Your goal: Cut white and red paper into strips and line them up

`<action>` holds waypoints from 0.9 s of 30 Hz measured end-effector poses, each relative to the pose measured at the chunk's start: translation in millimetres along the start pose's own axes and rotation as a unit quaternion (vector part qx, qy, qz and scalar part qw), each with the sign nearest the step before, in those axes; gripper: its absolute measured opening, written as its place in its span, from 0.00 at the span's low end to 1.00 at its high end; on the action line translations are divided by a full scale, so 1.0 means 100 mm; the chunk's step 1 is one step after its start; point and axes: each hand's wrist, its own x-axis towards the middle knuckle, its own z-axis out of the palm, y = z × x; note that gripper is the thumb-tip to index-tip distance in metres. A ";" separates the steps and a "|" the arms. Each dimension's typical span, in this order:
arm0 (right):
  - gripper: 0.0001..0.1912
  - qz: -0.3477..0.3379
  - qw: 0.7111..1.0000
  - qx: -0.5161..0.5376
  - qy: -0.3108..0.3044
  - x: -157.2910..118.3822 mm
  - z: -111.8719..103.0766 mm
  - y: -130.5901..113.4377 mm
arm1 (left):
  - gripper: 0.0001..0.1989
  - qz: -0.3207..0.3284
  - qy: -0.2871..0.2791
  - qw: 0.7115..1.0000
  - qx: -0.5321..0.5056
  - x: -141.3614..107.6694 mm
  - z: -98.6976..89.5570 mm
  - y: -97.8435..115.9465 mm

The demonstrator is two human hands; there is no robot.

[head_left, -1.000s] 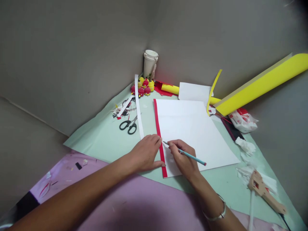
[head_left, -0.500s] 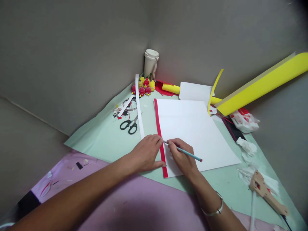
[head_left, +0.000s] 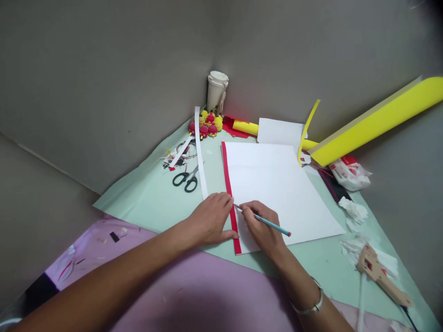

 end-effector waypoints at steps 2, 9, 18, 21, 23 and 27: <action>0.11 0.001 1.000 -0.003 0.000 -0.02 0.00 0.00 | 0.38 0.004 -0.003 1.000 0.003 0.00 0.00 0.00; 0.11 -0.010 1.000 -0.020 0.003 -0.13 -0.02 0.01 | 0.36 0.007 0.009 1.000 0.005 0.00 0.03 -0.02; 0.12 -0.005 1.000 -0.027 -0.013 -0.31 -0.06 0.00 | 0.36 0.003 0.001 1.000 -0.004 -0.01 0.01 -0.01; 0.12 0.002 0.999 -0.032 -0.019 -0.36 -0.08 -0.01 | 0.36 0.005 0.001 1.000 -0.006 -0.01 0.01 -0.02; 0.12 -0.004 0.999 -0.034 -0.023 -0.40 -0.09 0.00 | 0.37 0.005 0.003 1.000 -0.005 -0.01 0.02 -0.02; 0.13 -0.006 0.999 -0.035 -0.030 -0.48 -0.10 0.01 | 0.36 0.003 0.000 1.000 -0.001 -0.01 0.03 -0.03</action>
